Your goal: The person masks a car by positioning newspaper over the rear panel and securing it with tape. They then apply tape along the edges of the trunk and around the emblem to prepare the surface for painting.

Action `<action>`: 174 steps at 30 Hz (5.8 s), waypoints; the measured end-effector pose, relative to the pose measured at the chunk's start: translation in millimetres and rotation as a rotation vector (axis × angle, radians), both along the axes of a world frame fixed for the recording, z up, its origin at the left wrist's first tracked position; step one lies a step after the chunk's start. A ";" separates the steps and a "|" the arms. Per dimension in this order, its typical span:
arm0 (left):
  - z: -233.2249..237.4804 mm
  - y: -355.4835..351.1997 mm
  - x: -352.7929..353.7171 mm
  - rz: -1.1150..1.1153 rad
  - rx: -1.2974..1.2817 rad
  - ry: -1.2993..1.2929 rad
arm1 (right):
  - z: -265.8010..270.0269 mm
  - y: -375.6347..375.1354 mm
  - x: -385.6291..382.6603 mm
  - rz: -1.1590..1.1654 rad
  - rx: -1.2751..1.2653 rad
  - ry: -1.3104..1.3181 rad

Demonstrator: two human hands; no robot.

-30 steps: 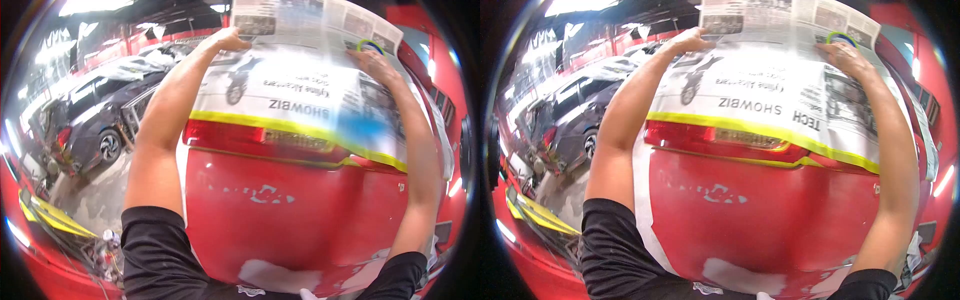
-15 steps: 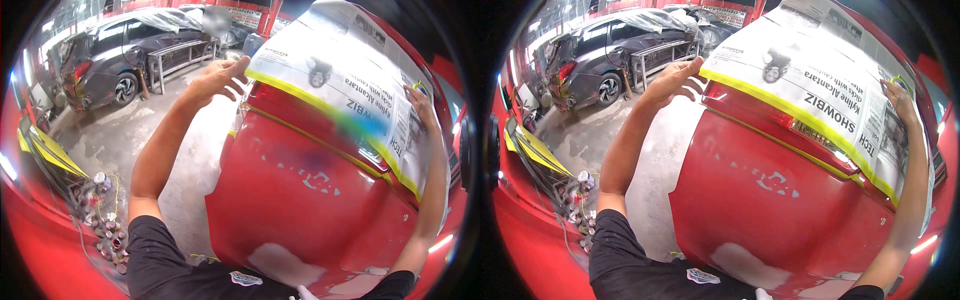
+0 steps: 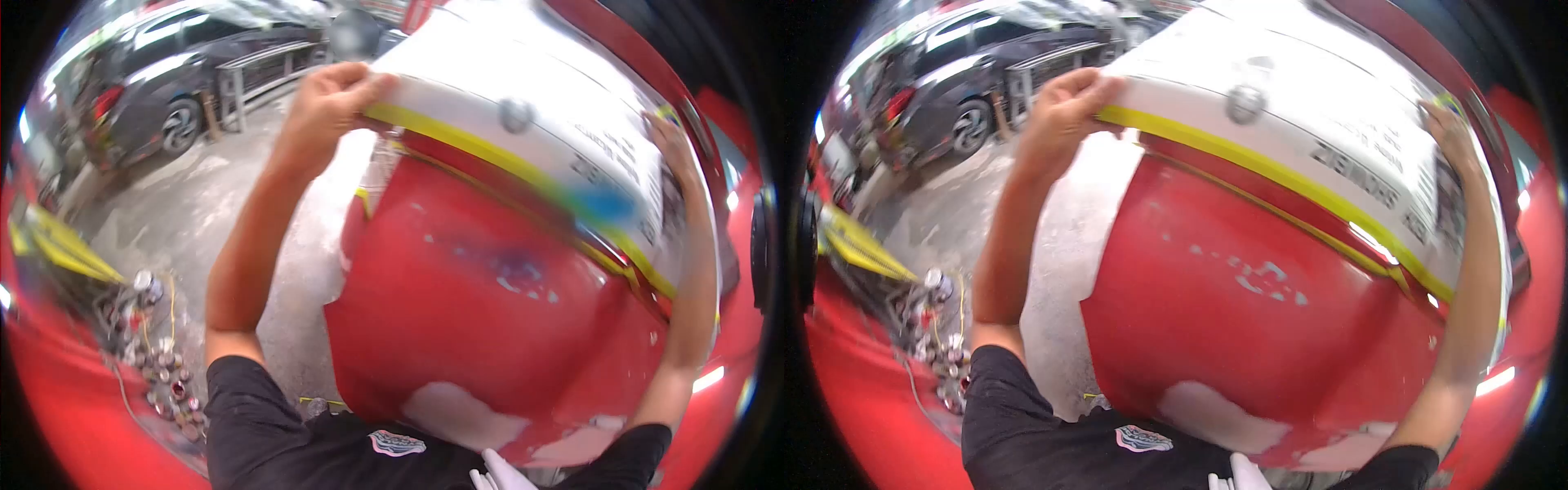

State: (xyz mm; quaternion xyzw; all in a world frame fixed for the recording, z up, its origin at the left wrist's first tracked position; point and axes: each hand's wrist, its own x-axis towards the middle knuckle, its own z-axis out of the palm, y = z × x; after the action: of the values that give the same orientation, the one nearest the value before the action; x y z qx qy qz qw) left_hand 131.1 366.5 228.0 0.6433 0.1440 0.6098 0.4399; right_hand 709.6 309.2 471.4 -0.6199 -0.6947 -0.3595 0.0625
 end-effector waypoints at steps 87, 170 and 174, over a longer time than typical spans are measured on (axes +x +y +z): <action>-94.1 36.8 -4.8 -0.076 -0.035 -0.268 | -172.6 -366.5 29.8 0.254 0.358 1.348; 0.8 -110.1 172.5 0.500 0.956 0.255 | -227.7 -295.7 -24.3 0.019 0.779 1.071; 15.2 -115.3 202.2 0.406 0.966 0.338 | -231.7 -299.7 -15.0 0.025 0.774 1.044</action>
State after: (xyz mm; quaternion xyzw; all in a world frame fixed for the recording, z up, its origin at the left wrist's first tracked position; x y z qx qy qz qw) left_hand 333.3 251.2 243.2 0.8202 0.0375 0.5675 -0.0612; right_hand 694.6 9.5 239.8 -0.6376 -0.4003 -0.2348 0.6149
